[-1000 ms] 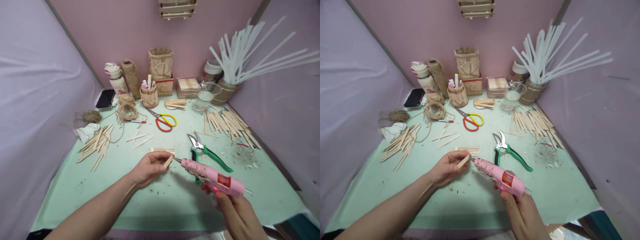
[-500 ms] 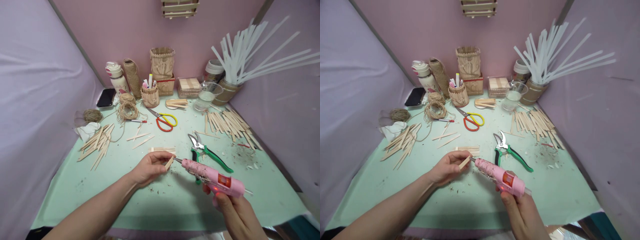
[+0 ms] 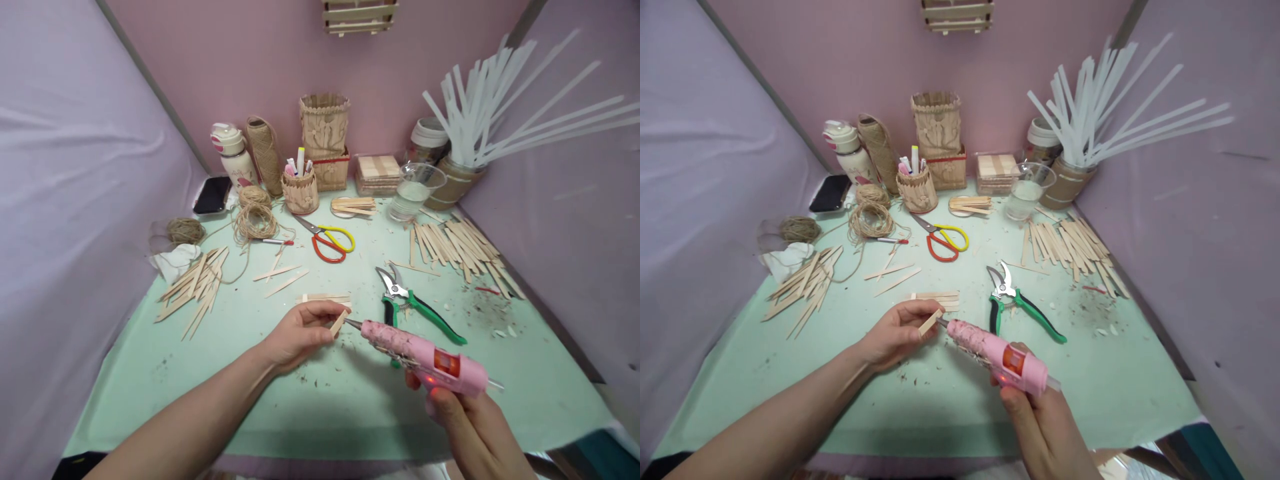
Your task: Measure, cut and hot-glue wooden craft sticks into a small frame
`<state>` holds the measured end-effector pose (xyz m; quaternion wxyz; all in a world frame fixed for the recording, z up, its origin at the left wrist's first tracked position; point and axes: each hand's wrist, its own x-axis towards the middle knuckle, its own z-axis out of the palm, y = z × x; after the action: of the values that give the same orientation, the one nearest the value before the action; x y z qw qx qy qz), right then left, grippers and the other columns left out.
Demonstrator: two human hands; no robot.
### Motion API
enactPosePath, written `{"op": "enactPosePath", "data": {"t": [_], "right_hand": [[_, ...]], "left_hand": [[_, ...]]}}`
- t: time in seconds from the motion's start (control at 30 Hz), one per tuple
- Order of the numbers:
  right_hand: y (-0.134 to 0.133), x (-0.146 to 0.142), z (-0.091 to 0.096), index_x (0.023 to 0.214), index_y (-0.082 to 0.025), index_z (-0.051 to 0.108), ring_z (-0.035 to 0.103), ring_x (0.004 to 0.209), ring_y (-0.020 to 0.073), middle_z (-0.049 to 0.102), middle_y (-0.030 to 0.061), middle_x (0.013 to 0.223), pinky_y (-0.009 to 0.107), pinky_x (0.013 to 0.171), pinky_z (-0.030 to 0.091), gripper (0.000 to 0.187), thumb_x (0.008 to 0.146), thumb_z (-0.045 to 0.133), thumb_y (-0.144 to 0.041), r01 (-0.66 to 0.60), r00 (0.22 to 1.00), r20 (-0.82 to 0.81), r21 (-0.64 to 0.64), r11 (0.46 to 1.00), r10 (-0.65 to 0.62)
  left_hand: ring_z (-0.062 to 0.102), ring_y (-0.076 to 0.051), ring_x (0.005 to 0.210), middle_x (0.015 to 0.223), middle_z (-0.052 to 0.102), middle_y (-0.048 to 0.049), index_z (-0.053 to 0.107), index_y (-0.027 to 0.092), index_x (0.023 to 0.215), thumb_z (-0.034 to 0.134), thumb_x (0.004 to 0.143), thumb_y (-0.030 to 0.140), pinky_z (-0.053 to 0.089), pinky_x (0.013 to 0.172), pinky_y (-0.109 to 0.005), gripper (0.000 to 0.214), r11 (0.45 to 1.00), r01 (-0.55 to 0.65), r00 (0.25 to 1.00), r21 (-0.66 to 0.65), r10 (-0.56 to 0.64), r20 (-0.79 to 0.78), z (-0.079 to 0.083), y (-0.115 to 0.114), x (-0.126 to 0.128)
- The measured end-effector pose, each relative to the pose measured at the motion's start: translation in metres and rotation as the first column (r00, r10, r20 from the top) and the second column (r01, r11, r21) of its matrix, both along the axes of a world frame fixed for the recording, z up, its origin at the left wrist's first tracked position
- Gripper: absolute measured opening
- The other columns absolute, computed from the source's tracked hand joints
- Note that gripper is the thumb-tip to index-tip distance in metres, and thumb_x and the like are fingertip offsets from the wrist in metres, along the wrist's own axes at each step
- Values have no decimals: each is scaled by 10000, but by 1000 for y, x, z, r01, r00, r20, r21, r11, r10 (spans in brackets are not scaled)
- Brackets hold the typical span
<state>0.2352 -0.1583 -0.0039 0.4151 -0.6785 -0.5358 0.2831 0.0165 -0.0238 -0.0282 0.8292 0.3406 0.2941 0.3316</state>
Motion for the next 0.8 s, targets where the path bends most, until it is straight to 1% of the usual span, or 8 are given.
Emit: {"op": "enactPosePath", "data": {"t": [0.17,0.23,0.37,0.43,0.53,0.63,0.7,0.8], "right_hand": [[-5,1,-4,949,-225,749,597,585,208,677,64,719,288,505,518,470,908,489,-614,34,999,20,-17,999,-33],[-2,-1,-1,963,-229,754,591,565,208,677,63,711,291,497,518,485,905,483,-627,17,1000,9,-26,1000,-17],[5,-4,8,924,-247,761,543,496,198,639,44,631,302,494,519,488,909,463,-633,-49,998,-33,-9,999,48],[7,-5,11,951,-247,761,542,493,202,625,39,609,311,509,531,492,905,467,-639,-45,998,-41,-10,999,44],[9,-5,12,947,-249,760,538,483,204,601,30,573,320,527,545,496,903,466,-646,-38,999,-37,-16,999,38],[8,-4,11,900,-258,757,526,468,198,594,29,556,315,522,542,478,910,463,-635,-78,996,-31,0,997,78],[5,-3,9,926,-249,754,522,469,190,613,31,579,300,503,530,468,917,465,-618,-91,995,-26,3,996,91],[1,-3,7,991,-218,741,561,531,179,682,48,706,272,505,517,475,919,481,-609,-48,999,-8,-10,999,48]], "left_hand": [[614,-222,915,995,731,-100,801,187,921,937,519,282,451,861,-340,435,1000,-9,1000,-2,9,-3,0,0,1],[613,-217,913,980,730,-93,801,189,918,940,515,290,451,868,-339,438,1000,-8,1000,1,8,-4,1,0,1],[612,-200,907,971,729,-80,800,194,935,938,528,301,452,877,-324,442,1000,7,1000,3,-7,-7,1,0,0],[613,-202,907,980,729,-84,800,192,937,935,531,300,454,871,-324,442,1000,7,1000,5,-7,-13,1,0,0],[612,-208,909,984,729,-91,801,187,932,933,529,297,454,863,-326,439,1000,2,1000,7,-2,-19,1,0,0],[609,-200,909,991,729,-85,801,193,926,937,523,289,451,864,-317,436,1000,2,1000,1,-2,-18,1,0,0],[612,-197,908,995,729,-83,800,195,926,936,528,283,448,869,-317,430,1000,2,1000,-6,-2,-19,0,0,0],[618,-201,907,977,728,-85,797,189,929,934,532,282,447,875,-324,430,1000,-4,1000,-7,4,-17,-1,0,0]]}}
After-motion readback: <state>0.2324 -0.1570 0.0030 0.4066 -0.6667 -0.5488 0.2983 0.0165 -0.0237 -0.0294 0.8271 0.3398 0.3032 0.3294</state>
